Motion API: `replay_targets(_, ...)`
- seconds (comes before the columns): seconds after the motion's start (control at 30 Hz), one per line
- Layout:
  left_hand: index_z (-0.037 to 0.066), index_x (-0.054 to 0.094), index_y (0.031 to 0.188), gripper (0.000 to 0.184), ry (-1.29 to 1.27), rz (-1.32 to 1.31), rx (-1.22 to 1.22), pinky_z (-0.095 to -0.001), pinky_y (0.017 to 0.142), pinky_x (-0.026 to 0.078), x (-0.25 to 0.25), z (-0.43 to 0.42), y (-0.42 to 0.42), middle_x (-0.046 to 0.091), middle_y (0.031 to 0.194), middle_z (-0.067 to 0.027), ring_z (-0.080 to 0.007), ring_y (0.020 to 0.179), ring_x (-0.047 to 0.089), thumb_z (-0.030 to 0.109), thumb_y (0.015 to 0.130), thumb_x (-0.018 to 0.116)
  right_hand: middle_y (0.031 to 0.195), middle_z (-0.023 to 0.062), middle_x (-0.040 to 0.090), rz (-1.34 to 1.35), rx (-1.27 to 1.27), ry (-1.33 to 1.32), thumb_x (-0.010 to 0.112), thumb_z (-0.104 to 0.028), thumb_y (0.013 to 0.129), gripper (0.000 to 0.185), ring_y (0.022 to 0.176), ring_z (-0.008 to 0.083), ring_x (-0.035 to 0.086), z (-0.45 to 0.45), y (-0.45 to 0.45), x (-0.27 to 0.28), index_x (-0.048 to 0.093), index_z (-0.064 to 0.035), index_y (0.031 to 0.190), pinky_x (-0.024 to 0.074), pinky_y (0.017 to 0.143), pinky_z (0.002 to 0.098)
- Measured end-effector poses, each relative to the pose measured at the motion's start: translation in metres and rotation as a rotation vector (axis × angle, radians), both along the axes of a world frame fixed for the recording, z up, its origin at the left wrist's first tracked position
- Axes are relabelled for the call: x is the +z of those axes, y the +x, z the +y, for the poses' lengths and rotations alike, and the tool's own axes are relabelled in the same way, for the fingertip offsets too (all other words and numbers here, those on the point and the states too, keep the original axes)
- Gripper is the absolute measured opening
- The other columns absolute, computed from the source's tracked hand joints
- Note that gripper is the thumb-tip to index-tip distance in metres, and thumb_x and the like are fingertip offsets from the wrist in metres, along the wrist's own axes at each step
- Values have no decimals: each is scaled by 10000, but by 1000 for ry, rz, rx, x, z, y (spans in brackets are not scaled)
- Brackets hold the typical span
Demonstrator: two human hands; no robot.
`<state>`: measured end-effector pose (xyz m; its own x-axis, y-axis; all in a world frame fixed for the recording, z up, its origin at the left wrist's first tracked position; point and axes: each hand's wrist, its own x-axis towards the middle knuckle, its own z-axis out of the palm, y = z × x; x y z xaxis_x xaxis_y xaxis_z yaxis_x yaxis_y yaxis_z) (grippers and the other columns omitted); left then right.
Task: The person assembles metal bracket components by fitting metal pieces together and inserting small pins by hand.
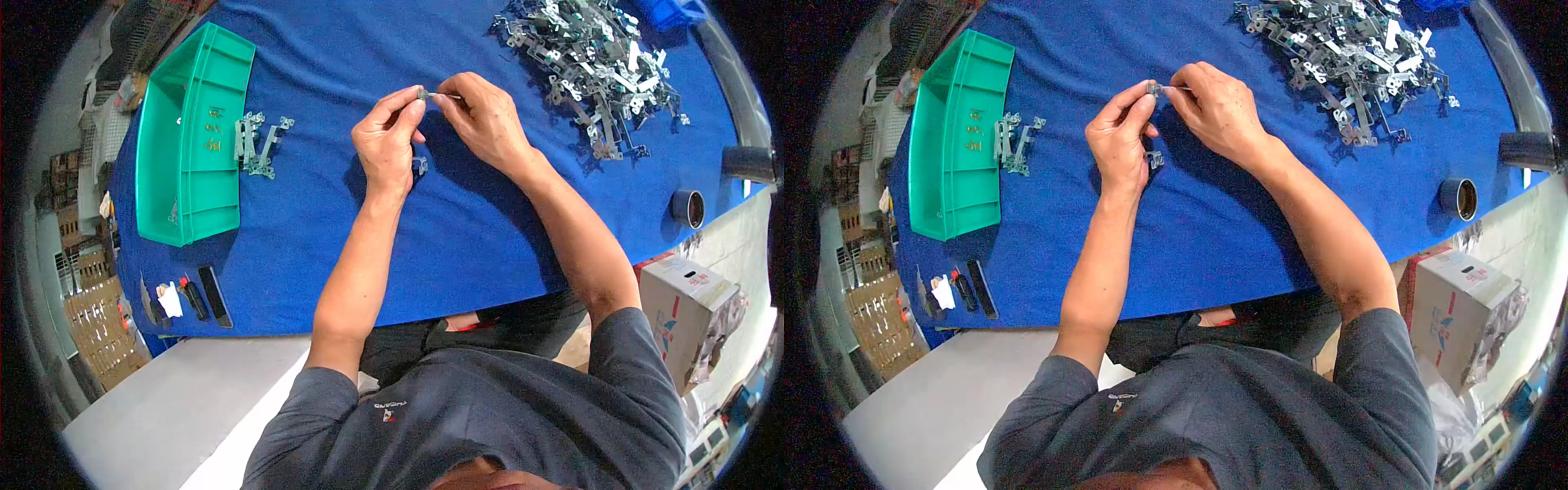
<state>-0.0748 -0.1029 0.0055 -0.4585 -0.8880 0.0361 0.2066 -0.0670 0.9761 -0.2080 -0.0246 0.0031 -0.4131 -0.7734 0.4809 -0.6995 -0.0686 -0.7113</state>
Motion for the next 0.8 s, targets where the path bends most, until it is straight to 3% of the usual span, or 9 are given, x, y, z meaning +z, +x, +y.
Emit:
replay_targets(0.3, 5, 737, 1051, 194, 9, 4, 9, -193, 530, 507, 0, 0, 0, 726, 976, -69, -70, 741, 637, -15, 861, 707, 787, 128, 606, 13, 11, -23, 678, -137, 907, 141, 662, 273, 595, 0, -1, 1, 639, -2, 915, 478, 606, 373)
replay_targets(0.4, -28, 718, 1083, 212, 21, -11, 8, -179, 528, 480, 1, 0, 0, 734, 984, -93, -58, 680, 609, -20, 873, 698, 803, 135, 613, -3, -2, -22, 680, -136, 903, 143, 671, 277, 601, 0, -2, -2, 638, -1, 919, 481, 609, 372)
replay_targets(0.47, -36, 714, 1087, 212, 18, 26, 16, -176, 529, 476, -1, -1, 0, 735, 980, -92, -55, 666, 605, -17, 876, 696, 858, 137, 643, 4, 2, 58, 655, -206, 910, 169, 777, 342, 641, 0, -2, -4, 634, -38, 913, 511, 664, 438)
replay_targets(0.6, -44, 710, 1090, 214, 37, 27, 22, -175, 522, 471, 1, -1, 0, 734, 980, -95, -55, 658, 603, -18, 878, 695, 868, 139, 644, -15, 0, 22, 657, -196, 909, 160, 782, 342, 644, 0, -1, 0, 627, -39, 908, 513, 662, 434)
replay_targets(0.7, -47, 706, 1097, 222, 45, -7, 10, -177, 520, 476, 3, -1, 1, 733, 987, -100, -60, 663, 607, -21, 876, 695, 870, 137, 644, -17, 32, 9, 658, -189, 907, 154, 783, 341, 649, 1, -2, 2, 621, -39, 914, 515, 660, 431)
replay_targets(0.8, -23, 726, 1070, 202, 48, 6, 0, -190, 522, 492, 2, -2, 1, 728, 951, -78, -64, 677, 608, -16, 871, 693, 854, 130, 635, -25, 21, 11, 672, -121, 904, 128, 726, 270, 631, 1, 0, 2, 634, -10, 955, 494, 634, 365)
